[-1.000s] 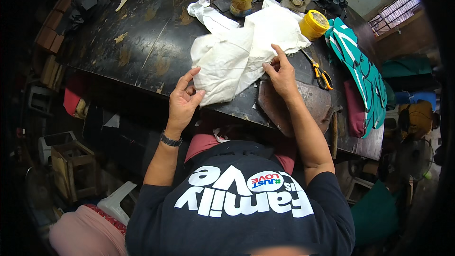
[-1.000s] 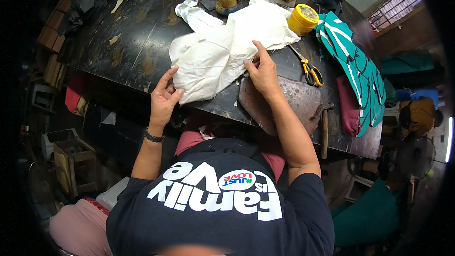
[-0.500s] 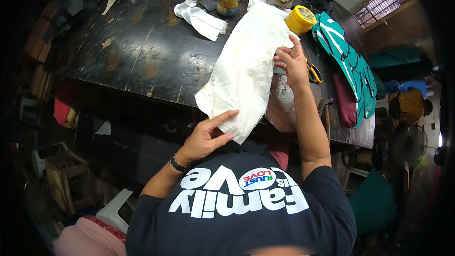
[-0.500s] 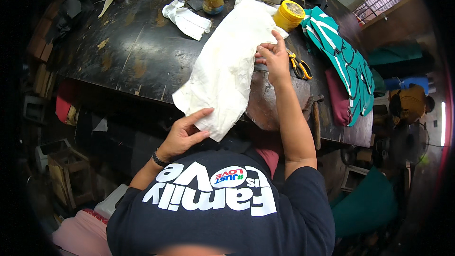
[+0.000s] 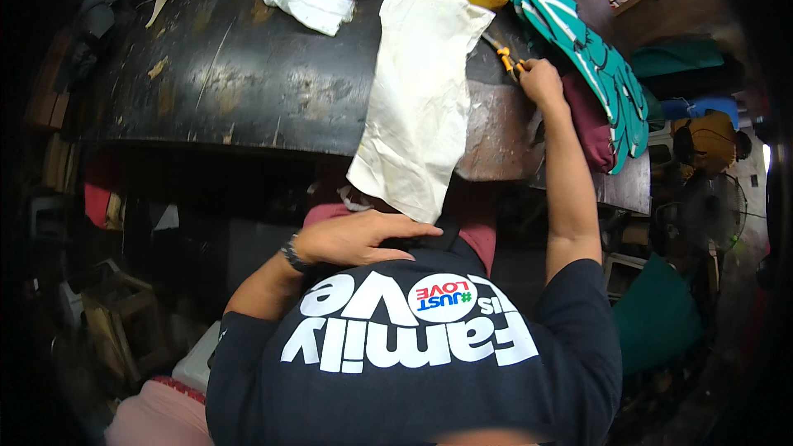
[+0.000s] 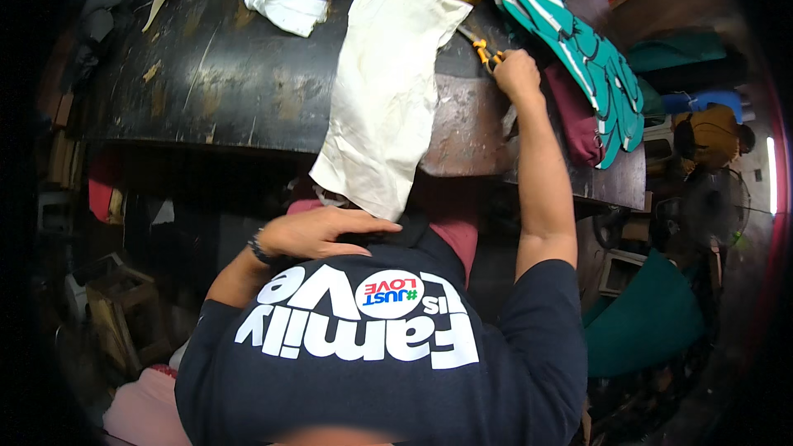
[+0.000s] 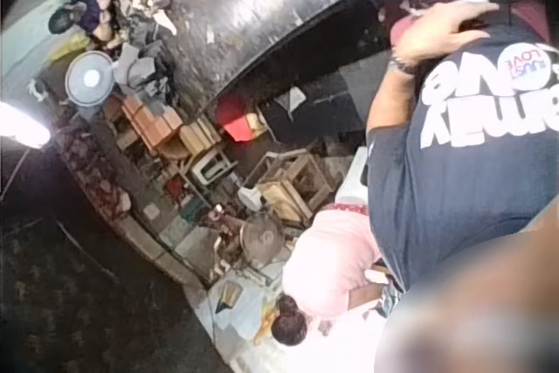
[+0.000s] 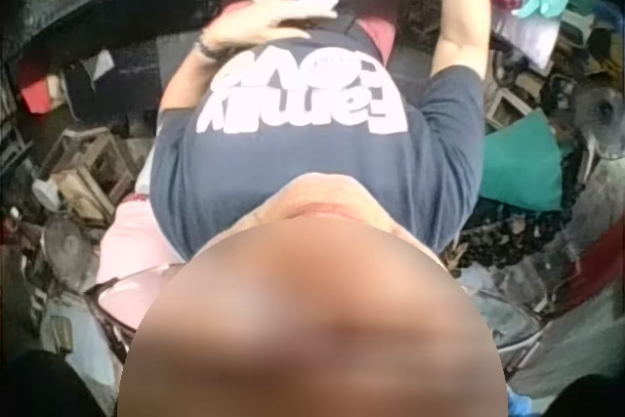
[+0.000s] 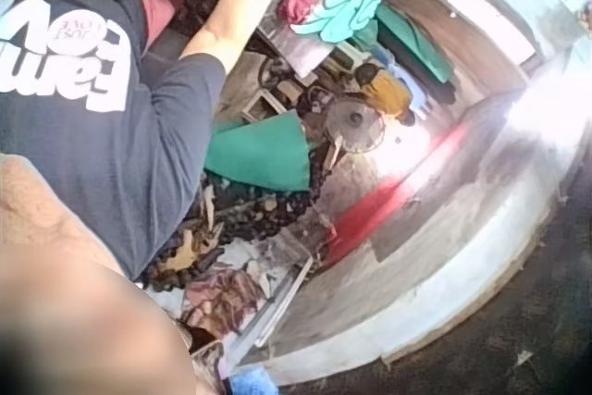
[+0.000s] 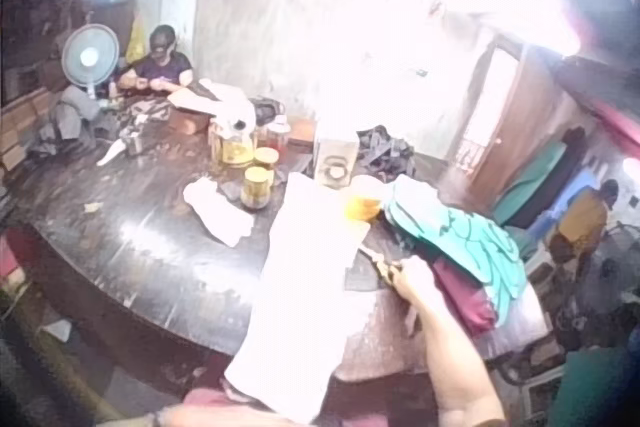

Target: The person applies white tape to green foam pieces, trims the tape with scissors, and uses a hammer to press the tape into place. They then cut strips from a white fabric and continue assembling the foam parts with the tape.

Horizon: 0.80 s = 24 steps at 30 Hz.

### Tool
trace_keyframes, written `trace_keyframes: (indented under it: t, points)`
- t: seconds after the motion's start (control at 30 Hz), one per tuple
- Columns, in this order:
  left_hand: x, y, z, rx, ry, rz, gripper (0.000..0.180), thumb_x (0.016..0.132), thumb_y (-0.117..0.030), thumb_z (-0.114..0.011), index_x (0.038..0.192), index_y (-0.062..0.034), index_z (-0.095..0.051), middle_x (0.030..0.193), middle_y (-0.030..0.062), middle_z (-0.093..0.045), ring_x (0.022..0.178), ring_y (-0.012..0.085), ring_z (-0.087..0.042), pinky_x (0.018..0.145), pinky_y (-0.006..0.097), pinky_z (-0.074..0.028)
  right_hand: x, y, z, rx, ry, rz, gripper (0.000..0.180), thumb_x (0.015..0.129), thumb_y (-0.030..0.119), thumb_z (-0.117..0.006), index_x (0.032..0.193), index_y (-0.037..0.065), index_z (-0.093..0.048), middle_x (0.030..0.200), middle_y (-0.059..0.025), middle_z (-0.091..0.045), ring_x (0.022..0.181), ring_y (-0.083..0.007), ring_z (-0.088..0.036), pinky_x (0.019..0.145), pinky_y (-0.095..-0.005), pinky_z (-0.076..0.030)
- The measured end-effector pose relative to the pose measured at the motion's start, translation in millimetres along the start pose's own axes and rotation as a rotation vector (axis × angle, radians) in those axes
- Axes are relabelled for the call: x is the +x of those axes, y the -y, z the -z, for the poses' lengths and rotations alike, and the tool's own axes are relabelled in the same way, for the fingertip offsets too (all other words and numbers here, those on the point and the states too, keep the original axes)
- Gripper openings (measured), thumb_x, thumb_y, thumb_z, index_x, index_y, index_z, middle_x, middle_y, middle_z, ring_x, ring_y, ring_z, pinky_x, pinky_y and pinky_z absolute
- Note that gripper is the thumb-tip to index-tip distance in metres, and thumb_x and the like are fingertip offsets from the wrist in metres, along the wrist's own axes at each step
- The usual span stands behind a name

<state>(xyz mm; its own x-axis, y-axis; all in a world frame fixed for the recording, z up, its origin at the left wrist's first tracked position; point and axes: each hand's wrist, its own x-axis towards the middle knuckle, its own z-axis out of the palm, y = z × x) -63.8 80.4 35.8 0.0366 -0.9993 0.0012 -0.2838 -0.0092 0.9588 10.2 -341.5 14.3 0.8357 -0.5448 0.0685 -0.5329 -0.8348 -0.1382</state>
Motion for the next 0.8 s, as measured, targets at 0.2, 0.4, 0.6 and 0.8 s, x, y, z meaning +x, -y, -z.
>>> trace_keyframes:
  t: [0.2, 0.4, 0.6, 0.8]
  points:
    - [-53.8, -13.4, 27.0, -0.044, -0.465, 0.255, 0.034, 0.089, -0.011, -0.070, 0.121, -0.0030, -0.065, 0.090, 0.0098, -0.071, 0.081, 0.0152, -0.068, 0.078, 0.028, -0.054, 27.3, -6.7, -3.9, -0.085, 0.137, 0.113, 0.026, 0.078, 0.023, -0.070, 0.100, 0.009, -0.075, 0.098, -0.0165, -0.072, 0.097, -0.0309, -0.069, 0.084, -0.0415, -0.053]
    - [-46.6, 26.8, 27.9, 0.568, -1.047, 0.333, 0.029, 0.088, -0.012, -0.071, 0.114, -0.0022, -0.063, 0.095, 0.0113, -0.064, 0.077, 0.0169, -0.066, 0.072, 0.028, -0.054, 9.2, -7.0, 29.3, -0.268, -0.023, 0.123, 0.022, 0.081, 0.021, -0.063, 0.099, 0.009, -0.070, 0.101, -0.0166, -0.071, 0.098, -0.0358, -0.067, 0.083, -0.0466, -0.053]
    - [-37.9, 46.9, 13.2, -0.047, -1.056, 0.337, 0.041, 0.083, -0.001, -0.074, 0.121, -0.0015, -0.058, 0.103, 0.0080, -0.059, 0.089, 0.0090, -0.061, 0.076, 0.021, -0.052, -89.1, -41.3, 60.1, 0.317, -0.009, 0.205, 0.018, 0.084, 0.013, -0.062, 0.096, 0.001, -0.066, 0.090, -0.0134, -0.071, 0.079, -0.0258, -0.068, 0.070, -0.0383, -0.052]
    - [-8.5, 30.2, -6.8, -0.680, -0.842, 0.190, 0.060, 0.077, 0.003, -0.079, 0.130, -0.0027, -0.050, 0.116, 0.0138, -0.057, 0.092, 0.0116, -0.062, 0.081, 0.024, -0.054, -216.4, -34.3, 36.0, 1.458, 0.357, 0.072, 0.024, 0.082, 0.004, -0.071, 0.103, 0.001, -0.060, 0.081, -0.0036, -0.062, 0.068, -0.0100, -0.060, 0.062, -0.0213, -0.048]
